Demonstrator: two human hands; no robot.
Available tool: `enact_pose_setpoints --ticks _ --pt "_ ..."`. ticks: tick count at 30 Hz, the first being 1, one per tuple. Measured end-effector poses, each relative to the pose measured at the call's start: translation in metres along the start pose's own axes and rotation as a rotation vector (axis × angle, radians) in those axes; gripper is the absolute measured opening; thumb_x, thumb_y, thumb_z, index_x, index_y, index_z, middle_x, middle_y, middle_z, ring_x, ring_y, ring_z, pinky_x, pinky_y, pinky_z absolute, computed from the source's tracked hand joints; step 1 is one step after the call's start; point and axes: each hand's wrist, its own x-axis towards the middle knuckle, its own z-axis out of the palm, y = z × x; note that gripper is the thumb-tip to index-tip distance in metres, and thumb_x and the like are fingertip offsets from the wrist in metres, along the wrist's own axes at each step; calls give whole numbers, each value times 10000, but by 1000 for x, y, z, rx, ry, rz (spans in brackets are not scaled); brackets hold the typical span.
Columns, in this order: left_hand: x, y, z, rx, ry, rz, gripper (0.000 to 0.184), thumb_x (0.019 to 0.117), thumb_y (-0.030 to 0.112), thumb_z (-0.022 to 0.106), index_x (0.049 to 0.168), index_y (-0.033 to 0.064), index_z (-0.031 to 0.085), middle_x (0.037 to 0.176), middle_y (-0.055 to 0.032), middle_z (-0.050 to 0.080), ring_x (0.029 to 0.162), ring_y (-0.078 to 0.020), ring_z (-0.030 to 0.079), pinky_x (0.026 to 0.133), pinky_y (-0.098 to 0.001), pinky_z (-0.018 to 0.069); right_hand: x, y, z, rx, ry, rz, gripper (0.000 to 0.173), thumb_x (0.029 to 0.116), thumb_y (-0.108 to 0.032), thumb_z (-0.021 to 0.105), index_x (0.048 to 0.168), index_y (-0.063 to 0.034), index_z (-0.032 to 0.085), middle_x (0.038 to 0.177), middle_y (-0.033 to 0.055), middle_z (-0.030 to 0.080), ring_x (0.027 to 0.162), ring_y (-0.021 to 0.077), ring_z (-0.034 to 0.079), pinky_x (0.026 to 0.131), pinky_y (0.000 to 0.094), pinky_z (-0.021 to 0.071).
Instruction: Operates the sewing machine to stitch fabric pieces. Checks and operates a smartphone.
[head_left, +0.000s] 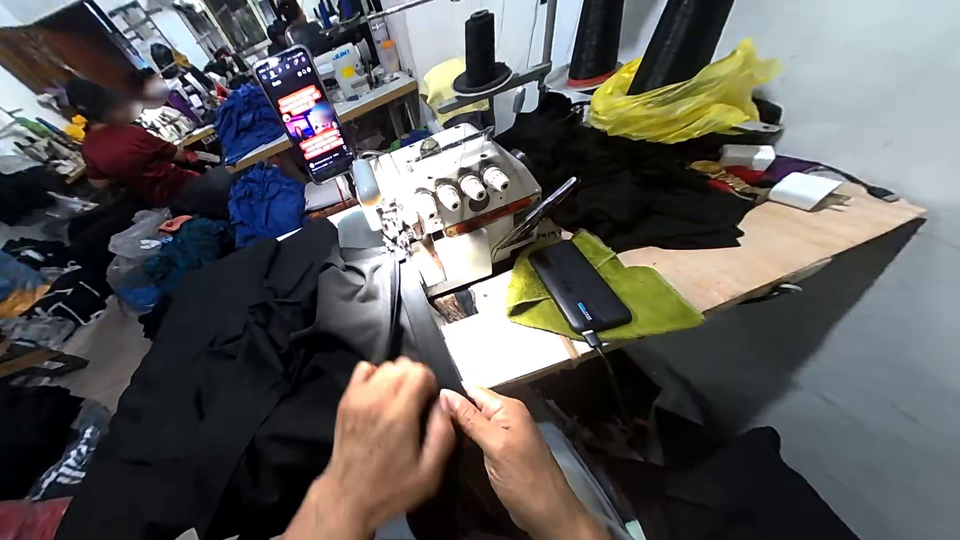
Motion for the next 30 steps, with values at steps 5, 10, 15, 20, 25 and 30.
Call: enact_pose_setpoints --ticks 5,10,15,20,25,30 --pt "35 -45 18 238 -92 -154 527 1057 321 317 1500 135 534 1305 -51 687 982 -260 681 749 -460 516 -20 -9 3 88 29 57 210 1035 -161 568 1013 -48 744 821 15 726 759 75 698 715 282 597" --pt "40 -50 21 285 -56 -160 508 1050 302 328 1470 157 573 1054 -57 719 805 -246 632 661 -414 483 -17 -17 4 185 20 94 182 1028 -70 554 1018 -18 729 808 -12 721 739 23 678 699 228 577" --pt "66 -68 20 288 -116 -212 499 1054 346 357 1454 176 602 1255 -40 697 872 -256 634 704 -434 490 14 -17 12 231 40 92 179 1021 -80 567 935 -45 721 757 -20 682 698 30 650 666 233 556" --pt "101 -98 22 303 -192 -311 480 1055 381 409 1403 150 645 1336 -71 685 1023 -352 674 814 -531 531 66 -9 23 326 47 28 200 1000 -130 580 962 -21 743 826 39 720 767 96 697 707 276 594" --pt "140 -128 24 293 -296 -453 411 1086 338 453 1333 82 659 1291 -140 679 1108 -416 641 859 -609 513 115 -13 31 366 47 48 237 988 -142 581 806 -52 703 697 10 644 618 70 600 591 230 512" --pt "140 -158 21 207 -314 -503 509 1098 421 397 1394 65 608 1459 -145 580 1292 -393 575 1002 -623 480 133 -22 34 473 59 60 303 996 -99 539 711 -75 640 583 -20 576 517 48 562 517 199 494"
